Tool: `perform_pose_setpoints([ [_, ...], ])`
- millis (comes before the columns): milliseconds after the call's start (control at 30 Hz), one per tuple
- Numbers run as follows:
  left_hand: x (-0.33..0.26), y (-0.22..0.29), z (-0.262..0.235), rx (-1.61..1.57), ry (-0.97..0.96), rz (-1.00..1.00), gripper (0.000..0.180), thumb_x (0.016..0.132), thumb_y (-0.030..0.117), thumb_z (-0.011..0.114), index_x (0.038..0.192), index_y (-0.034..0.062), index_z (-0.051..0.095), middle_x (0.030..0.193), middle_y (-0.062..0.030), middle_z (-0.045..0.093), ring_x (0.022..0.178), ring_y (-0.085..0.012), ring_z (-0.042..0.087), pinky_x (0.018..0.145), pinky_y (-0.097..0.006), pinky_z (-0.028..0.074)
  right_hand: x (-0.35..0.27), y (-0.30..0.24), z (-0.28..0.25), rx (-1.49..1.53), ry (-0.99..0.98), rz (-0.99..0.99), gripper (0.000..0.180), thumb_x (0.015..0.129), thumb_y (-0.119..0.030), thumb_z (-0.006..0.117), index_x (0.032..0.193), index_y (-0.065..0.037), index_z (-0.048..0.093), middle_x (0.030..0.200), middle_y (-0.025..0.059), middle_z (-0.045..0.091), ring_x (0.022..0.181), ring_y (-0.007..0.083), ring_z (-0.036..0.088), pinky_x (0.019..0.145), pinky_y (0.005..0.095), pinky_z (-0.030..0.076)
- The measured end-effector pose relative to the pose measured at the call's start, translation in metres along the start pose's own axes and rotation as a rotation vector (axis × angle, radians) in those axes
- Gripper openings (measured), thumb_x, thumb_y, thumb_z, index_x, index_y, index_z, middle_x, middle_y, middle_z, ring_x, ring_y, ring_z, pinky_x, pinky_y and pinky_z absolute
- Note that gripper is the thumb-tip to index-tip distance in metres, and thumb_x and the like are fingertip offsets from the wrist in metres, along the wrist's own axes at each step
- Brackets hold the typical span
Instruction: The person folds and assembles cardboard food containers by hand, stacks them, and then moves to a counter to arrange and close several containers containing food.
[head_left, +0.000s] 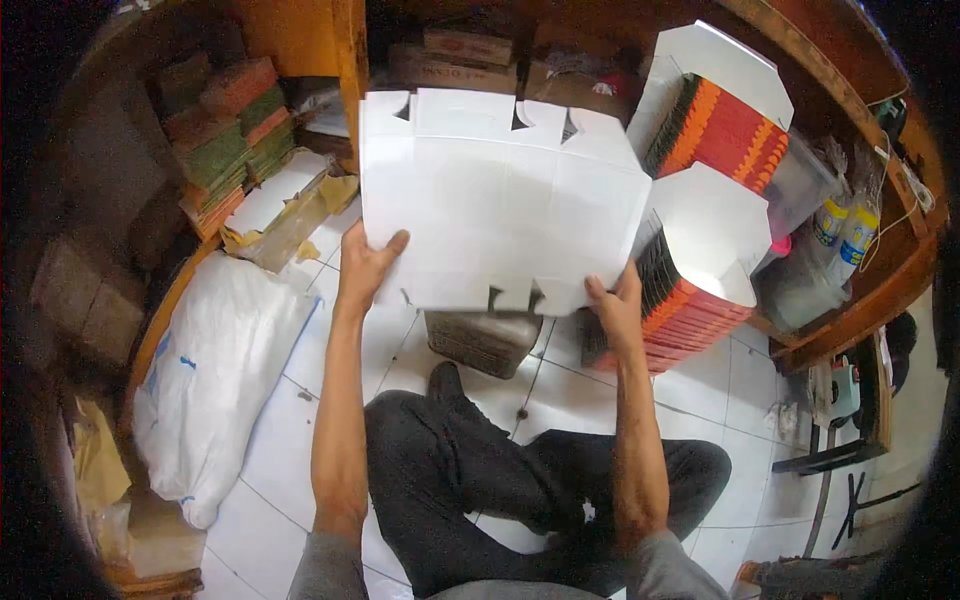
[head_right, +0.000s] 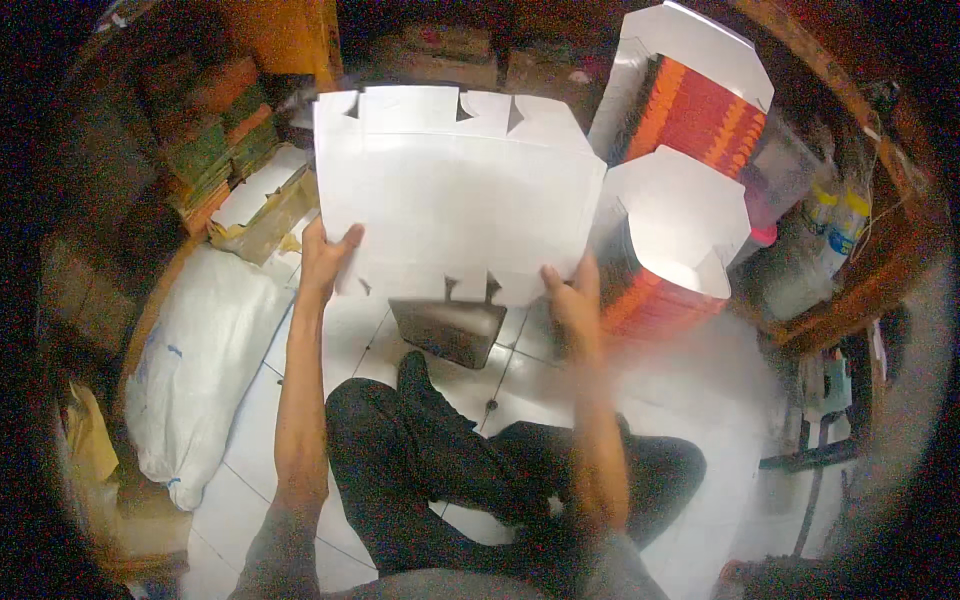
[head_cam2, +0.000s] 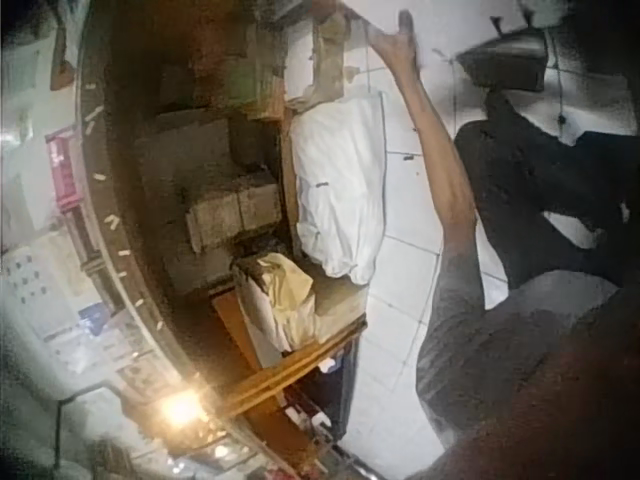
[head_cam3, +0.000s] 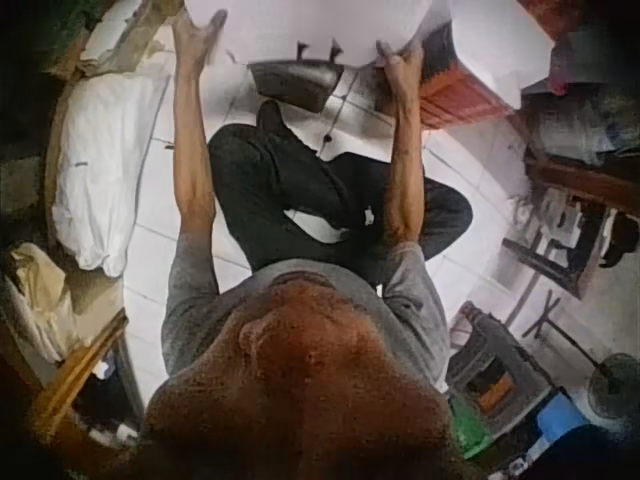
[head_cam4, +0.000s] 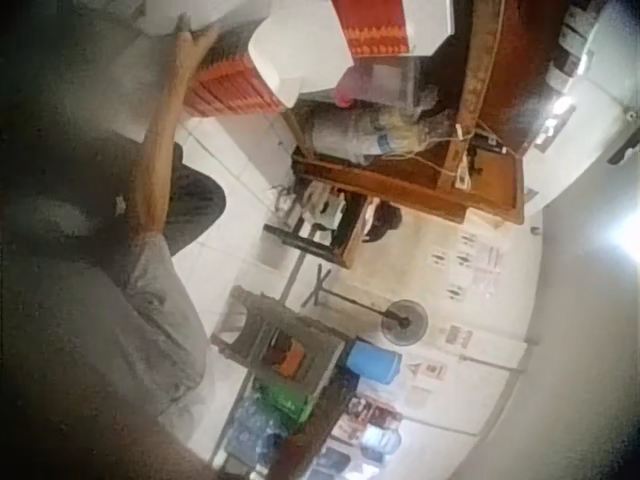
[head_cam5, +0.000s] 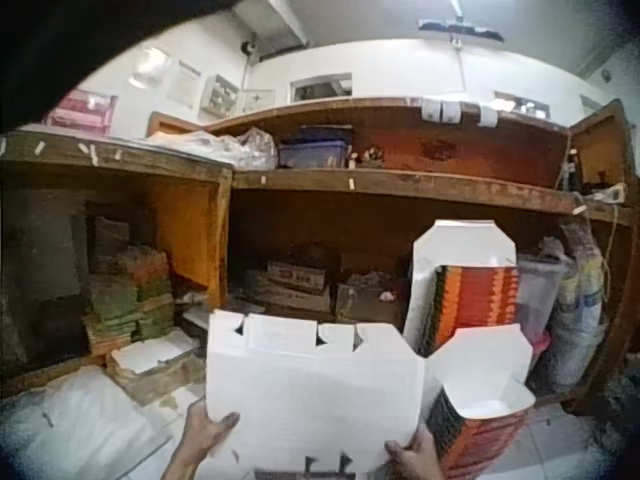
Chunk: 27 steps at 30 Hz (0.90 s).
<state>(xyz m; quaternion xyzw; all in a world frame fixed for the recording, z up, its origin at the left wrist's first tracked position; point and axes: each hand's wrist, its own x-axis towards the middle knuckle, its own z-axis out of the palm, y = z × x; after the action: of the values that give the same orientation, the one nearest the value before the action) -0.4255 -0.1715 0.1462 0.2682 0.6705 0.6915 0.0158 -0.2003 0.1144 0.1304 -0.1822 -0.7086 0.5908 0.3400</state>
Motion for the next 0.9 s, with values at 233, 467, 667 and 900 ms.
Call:
perform_pose_setpoints([
  [233, -0.046, -0.044, 0.006, -0.100, -0.088, -0.419, 0.037, 0.084, 0.004, 0.075, 0.118, -0.0078, 0.065, 0.109, -0.0142, 0.072, 0.097, -0.0200, 0.068, 0.084, -0.031, 0.055, -0.008, 0.049, -0.025, -0.182, -0.148, 0.370, 0.037, 0.081, -0.008, 0.070, 0.113, 0.009, 0.064, 0.100, 0.0127, 0.070, 0.091, 0.0216, 0.064, 0.082, 0.0319, 0.048],
  [467, -0.048, -0.057, -0.013, -0.348, -0.201, -0.620, 0.045, 0.086, 0.004, 0.071, 0.126, -0.0103, 0.057, 0.118, -0.0184, 0.067, 0.100, -0.0224, 0.069, 0.083, -0.033, 0.058, 0.023, 0.045, -0.010, -0.275, -0.232, 0.583, 0.039, 0.077, -0.013, 0.075, 0.109, 0.007, 0.067, 0.098, 0.0143, 0.071, 0.087, 0.0217, 0.067, 0.077, 0.0335, 0.052],
  [667, -0.040, -0.062, -0.002, -0.353, -0.147, -0.694, 0.046, 0.088, 0.007, 0.070, 0.130, -0.0058, 0.055, 0.117, -0.0163, 0.067, 0.102, -0.0235, 0.068, 0.085, -0.035, 0.058, 0.040, 0.079, -0.018, 0.102, -0.284, 0.760, 0.045, 0.072, -0.009, 0.080, 0.112, 0.006, 0.064, 0.101, 0.0149, 0.069, 0.092, 0.0253, 0.068, 0.081, 0.0361, 0.055],
  [900, -0.041, -0.072, -0.005, -0.326, -0.050, -0.617, 0.050, 0.092, 0.013, 0.067, 0.135, -0.0050, 0.048, 0.116, -0.0171, 0.068, 0.103, -0.0234, 0.067, 0.086, -0.034, 0.057, 0.039, 0.066, -0.009, -0.194, -0.232, 0.654, 0.048, 0.070, -0.017, 0.079, 0.110, 0.006, 0.067, 0.102, 0.0137, 0.068, 0.091, 0.0259, 0.065, 0.083, 0.0367, 0.050],
])
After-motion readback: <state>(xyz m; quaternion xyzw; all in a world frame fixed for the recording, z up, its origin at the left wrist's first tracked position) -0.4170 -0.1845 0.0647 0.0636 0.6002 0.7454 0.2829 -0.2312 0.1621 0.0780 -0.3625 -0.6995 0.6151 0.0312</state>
